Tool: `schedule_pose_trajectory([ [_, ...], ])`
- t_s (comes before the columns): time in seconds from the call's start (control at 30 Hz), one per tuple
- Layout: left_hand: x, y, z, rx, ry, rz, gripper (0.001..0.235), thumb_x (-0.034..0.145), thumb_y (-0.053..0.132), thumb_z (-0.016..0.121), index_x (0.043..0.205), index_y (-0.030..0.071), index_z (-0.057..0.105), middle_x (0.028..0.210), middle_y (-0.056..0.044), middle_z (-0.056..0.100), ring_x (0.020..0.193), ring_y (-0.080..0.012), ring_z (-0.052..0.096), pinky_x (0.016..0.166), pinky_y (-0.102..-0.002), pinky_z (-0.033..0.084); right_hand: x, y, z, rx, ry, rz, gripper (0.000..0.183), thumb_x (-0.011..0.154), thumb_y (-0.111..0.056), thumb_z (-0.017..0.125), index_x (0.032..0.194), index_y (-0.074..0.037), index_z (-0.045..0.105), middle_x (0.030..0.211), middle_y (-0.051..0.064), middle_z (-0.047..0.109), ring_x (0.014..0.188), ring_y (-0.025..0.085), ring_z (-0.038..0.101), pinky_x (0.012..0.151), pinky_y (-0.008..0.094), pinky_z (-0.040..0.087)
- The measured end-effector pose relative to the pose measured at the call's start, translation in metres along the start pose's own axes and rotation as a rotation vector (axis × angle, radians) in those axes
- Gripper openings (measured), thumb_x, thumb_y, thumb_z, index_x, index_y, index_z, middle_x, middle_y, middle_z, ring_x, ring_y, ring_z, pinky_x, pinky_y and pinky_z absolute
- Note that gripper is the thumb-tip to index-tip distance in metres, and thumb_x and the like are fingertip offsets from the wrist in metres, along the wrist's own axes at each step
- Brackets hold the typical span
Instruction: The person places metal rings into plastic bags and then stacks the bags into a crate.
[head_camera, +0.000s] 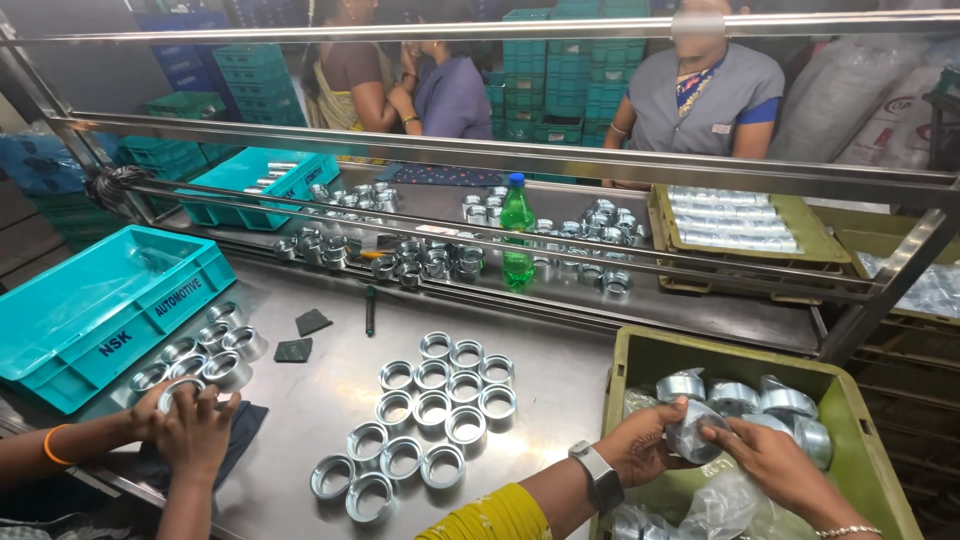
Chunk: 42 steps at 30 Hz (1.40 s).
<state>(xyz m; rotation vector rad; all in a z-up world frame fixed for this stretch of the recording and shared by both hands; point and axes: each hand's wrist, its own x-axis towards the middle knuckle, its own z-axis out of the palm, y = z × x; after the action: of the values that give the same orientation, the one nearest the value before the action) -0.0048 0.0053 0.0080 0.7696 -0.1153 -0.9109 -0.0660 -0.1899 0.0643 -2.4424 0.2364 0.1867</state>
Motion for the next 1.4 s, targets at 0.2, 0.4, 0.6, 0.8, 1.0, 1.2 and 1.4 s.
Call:
schedule_pose_trajectory([
  [0.2,-0.002,0.002,0.003,0.106,0.005,0.08,0.044,0.109,0.04,0.066,0.132,0.003,0.056,0.126,-0.009,0.065,0.112,-0.0199,0.069,0.099,-0.042,0.06,-0.012,-0.016,-0.004,-0.267,0.1,0.099,0.035,0.096,-0.046,0.057,0.112,-0.028,0.082,0.08,0.01,0.079,0.077,0.027,0.075,0.076,0.044,0.058],
  [0.4,-0.006,0.01,0.007,0.092,-0.096,0.031,0.041,0.106,0.037,0.069,0.127,0.004,0.057,0.122,-0.009,0.065,0.106,-0.0183,0.07,0.093,-0.038,0.061,-0.016,-0.019,0.005,-0.267,0.267,-0.002,0.034,0.089,-0.046,0.067,0.104,-0.02,0.082,0.067,0.016,0.076,0.066,0.033,0.075,0.07,0.045,0.057],
  [0.6,-0.006,0.009,-0.004,-0.154,-0.228,-0.111,0.037,0.113,0.036,0.066,0.131,0.006,0.055,0.121,-0.007,0.064,0.106,-0.0166,0.069,0.1,-0.032,0.057,-0.017,-0.029,0.023,0.021,0.175,-0.093,0.036,0.094,-0.038,0.062,0.108,-0.008,0.077,0.061,0.016,0.071,0.057,0.024,0.063,0.06,0.043,0.051],
  [0.8,-0.014,0.012,-0.004,-0.205,-0.252,-0.057,0.044,0.111,0.041,0.063,0.131,0.002,0.056,0.121,-0.01,0.064,0.108,-0.0187,0.069,0.102,-0.033,0.057,-0.03,-0.05,0.027,0.283,0.185,-0.202,0.039,0.097,-0.04,0.064,0.092,-0.003,0.078,0.062,0.01,0.065,0.06,0.015,0.052,0.058,0.038,0.046],
  [1.0,-0.01,0.011,-0.001,-0.131,-0.278,0.065,0.044,0.116,0.041,0.066,0.135,0.004,0.051,0.124,-0.011,0.063,0.11,-0.0215,0.068,0.097,-0.034,0.058,-0.034,-0.035,0.02,0.758,0.378,-0.396,0.022,0.091,-0.018,0.069,0.101,0.0,0.077,0.078,0.007,0.073,0.068,0.013,0.065,0.063,0.031,0.053],
  [1.2,-0.073,0.068,0.027,0.054,0.037,0.503,0.059,0.101,0.043,0.068,0.142,0.011,0.041,0.125,-0.014,0.057,0.105,-0.0261,0.067,0.093,-0.038,0.061,-0.001,0.069,-0.033,0.758,0.819,-0.458,0.017,0.097,0.004,0.073,0.082,0.006,0.063,0.102,0.013,0.064,0.089,0.014,0.061,0.086,0.032,0.05],
  [1.4,-0.11,0.063,-0.033,1.127,0.481,0.8,0.065,0.095,0.035,0.071,0.146,0.012,0.039,0.137,-0.019,0.048,0.123,-0.036,0.052,0.105,-0.047,0.045,0.008,0.08,-0.052,0.73,0.725,-0.241,0.021,0.09,0.0,0.067,0.069,-0.002,0.061,0.108,0.015,0.072,0.095,0.018,0.063,0.084,0.032,0.049],
])
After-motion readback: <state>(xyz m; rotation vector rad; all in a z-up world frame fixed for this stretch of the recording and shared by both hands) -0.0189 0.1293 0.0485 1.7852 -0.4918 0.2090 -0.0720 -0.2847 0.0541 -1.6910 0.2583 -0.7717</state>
